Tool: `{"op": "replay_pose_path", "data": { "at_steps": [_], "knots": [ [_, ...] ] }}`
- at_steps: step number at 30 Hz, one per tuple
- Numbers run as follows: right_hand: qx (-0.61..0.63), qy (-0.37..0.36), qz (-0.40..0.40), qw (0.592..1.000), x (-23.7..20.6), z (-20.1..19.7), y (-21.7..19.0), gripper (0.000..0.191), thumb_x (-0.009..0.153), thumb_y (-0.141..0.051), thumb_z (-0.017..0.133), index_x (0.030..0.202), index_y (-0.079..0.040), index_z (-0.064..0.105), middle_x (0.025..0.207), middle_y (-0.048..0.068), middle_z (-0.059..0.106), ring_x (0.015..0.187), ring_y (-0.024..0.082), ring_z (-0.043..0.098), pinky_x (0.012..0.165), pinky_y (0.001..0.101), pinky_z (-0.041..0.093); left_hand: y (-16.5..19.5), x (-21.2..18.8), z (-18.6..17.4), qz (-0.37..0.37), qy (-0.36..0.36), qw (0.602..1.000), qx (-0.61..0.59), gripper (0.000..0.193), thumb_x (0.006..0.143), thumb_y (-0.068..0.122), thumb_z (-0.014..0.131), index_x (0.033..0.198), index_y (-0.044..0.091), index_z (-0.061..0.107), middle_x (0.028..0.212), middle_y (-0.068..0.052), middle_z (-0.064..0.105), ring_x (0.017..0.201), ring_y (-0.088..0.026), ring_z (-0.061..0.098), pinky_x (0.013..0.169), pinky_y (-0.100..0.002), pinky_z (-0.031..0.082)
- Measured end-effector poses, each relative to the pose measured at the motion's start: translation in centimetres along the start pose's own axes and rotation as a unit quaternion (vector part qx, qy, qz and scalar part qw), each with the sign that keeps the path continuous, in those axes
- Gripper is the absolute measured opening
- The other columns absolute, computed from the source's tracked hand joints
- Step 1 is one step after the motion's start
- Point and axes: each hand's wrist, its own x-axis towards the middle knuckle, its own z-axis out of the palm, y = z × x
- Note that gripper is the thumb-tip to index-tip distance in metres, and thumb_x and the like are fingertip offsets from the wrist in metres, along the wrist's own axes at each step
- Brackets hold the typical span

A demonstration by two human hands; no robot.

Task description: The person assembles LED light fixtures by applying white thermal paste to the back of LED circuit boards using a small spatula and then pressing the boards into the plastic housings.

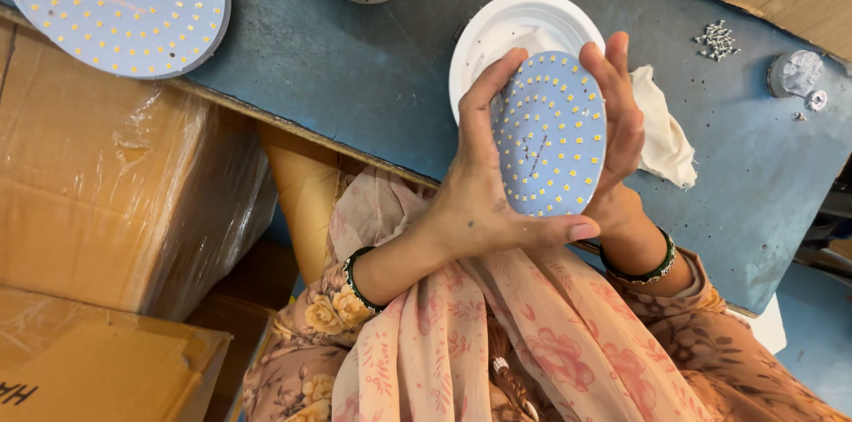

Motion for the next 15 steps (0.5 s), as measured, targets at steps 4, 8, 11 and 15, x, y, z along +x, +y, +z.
{"op": "replay_pose_path", "data": {
  "at_steps": [4,8,11,15],
  "knots": [
    [0.054,0.013,0.013,0.998,0.4,0.6,0.1,0.102,0.088,-0.024,0.077,0.165,-0.027,0.010,0.162,0.018,0.038,0.159,0.029,0.032,0.131,0.0494,0.020,0.4,0.3,-0.3,-0.006,-0.007,1.000,-0.027,0.135,0.075,0.059,0.091,0.165,0.006,0.003,0.163,-0.019,0.022,0.156,-0.032,0.026,0.133,-0.043,0.028],
    [0.182,-0.023,0.126,0.975,1.3,-2.2,-1.7,0.126,0.065,-0.045,0.092,0.168,-0.026,0.023,0.160,0.013,0.035,0.159,0.028,0.027,0.128,0.0472,0.027,2.1,1.1,-1.6,0.028,-0.017,0.996,0.081,0.113,0.075,0.054,0.087,0.156,0.007,0.022,0.160,-0.020,0.027,0.153,-0.035,0.029,0.130,-0.046,0.031],
    [0.246,-0.049,0.132,0.959,2.5,-2.8,-2.1,0.144,0.047,-0.048,0.098,0.168,-0.031,0.021,0.162,0.009,0.032,0.155,0.027,0.029,0.125,0.0446,0.034,2.9,1.6,-3.8,0.019,-0.005,0.986,0.168,0.067,0.089,0.042,0.086,0.139,0.012,0.054,0.147,-0.012,0.049,0.139,-0.028,0.046,0.117,-0.040,0.042],
    [0.276,-0.064,0.129,0.950,3.6,-2.5,-2.3,0.148,0.041,-0.048,0.098,0.167,-0.034,0.022,0.162,0.007,0.032,0.153,0.028,0.032,0.124,0.0450,0.036,3.5,2.0,-4.0,0.006,-0.012,0.990,0.139,0.026,0.096,0.028,0.081,0.115,0.014,0.072,0.121,-0.002,0.069,0.119,-0.020,0.063,0.106,-0.034,0.050]
  ]
}}
